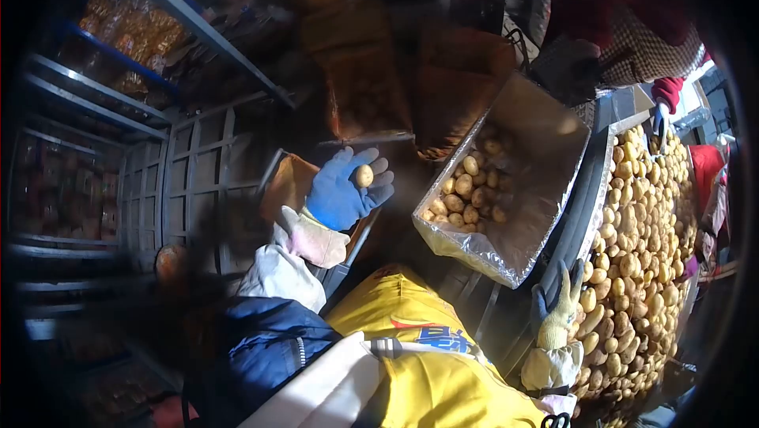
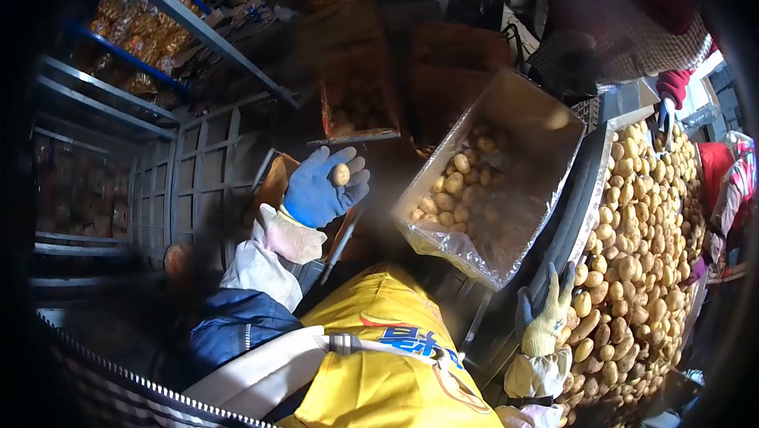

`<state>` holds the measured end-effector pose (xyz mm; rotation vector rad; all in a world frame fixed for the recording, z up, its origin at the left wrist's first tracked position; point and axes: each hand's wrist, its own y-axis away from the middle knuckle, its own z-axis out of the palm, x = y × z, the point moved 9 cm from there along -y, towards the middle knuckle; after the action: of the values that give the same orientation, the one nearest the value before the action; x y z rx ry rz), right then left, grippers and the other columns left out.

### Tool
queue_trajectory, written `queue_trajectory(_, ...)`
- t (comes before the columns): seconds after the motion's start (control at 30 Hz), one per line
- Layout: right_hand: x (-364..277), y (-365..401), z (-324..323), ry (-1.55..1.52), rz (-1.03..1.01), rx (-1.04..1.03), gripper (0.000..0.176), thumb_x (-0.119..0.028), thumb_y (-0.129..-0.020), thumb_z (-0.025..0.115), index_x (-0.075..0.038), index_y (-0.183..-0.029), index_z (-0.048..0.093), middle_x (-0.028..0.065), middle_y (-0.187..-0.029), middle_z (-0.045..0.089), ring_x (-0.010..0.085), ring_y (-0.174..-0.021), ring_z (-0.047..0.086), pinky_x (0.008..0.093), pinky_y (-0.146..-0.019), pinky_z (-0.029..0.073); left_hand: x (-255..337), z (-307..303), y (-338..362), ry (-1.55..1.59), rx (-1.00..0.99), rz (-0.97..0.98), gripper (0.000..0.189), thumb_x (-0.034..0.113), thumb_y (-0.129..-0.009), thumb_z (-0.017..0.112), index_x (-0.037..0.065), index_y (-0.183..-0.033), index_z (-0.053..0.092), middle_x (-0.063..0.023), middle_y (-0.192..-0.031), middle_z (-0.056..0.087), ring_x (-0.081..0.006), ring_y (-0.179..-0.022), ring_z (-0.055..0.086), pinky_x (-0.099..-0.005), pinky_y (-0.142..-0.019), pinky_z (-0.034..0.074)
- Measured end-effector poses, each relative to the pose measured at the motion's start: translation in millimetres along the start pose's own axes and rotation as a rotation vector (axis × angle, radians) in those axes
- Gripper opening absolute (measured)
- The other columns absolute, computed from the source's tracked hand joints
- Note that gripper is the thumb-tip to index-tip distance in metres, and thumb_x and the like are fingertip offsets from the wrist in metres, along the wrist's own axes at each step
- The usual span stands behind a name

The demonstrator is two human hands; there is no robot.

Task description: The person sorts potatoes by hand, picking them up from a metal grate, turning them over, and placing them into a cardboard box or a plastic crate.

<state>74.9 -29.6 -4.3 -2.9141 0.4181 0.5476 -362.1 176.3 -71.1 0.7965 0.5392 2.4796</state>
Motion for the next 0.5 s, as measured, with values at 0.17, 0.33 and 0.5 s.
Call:
queue_trajectory(0.17,1.6,1.4,-0.3,-0.017,0.015,-0.017,0.077,-0.012,-0.079,0.083,-0.012,-0.151,0.055,0.0262,-0.167,0.034,0.0472,-0.151,0.038,0.0497,-0.121,0.039,3.6,4.7,25.2,-0.25,0.022,0.211,0.046,0.03,-0.105,0.06,0.004,-0.142,0.059,-0.0154,-0.131,0.069,-0.0332,-0.117,0.069,-0.0505,-0.104,0.056)
queue_trajectory(0.33,3.5,1.7,-0.5,-0.024,0.011,-0.016,0.077,-0.013,-0.079,0.085,-0.012,-0.15,0.056,0.0252,-0.167,0.034,0.0476,-0.15,0.039,0.0502,-0.12,0.04,-14.9,-11.3,23.7,-0.366,0.025,0.063,0.042,0.025,-0.106,0.059,0.005,-0.142,0.06,-0.0157,-0.124,0.071,-0.0282,-0.105,0.072,-0.0423,-0.091,0.06)
queue_trajectory(0.5,8.7,2.4,-0.3,-0.068,-0.02,0.032,0.078,-0.01,-0.073,0.086,-0.011,-0.147,0.059,0.0265,-0.166,0.035,0.051,-0.148,0.04,0.0532,-0.119,0.04,-22.0,33.3,-27.3,-0.427,-0.151,0.122,0.037,0.015,-0.108,0.057,0.002,-0.143,0.057,-0.0165,-0.121,0.071,-0.0247,-0.1,0.071,-0.0378,-0.085,0.06)
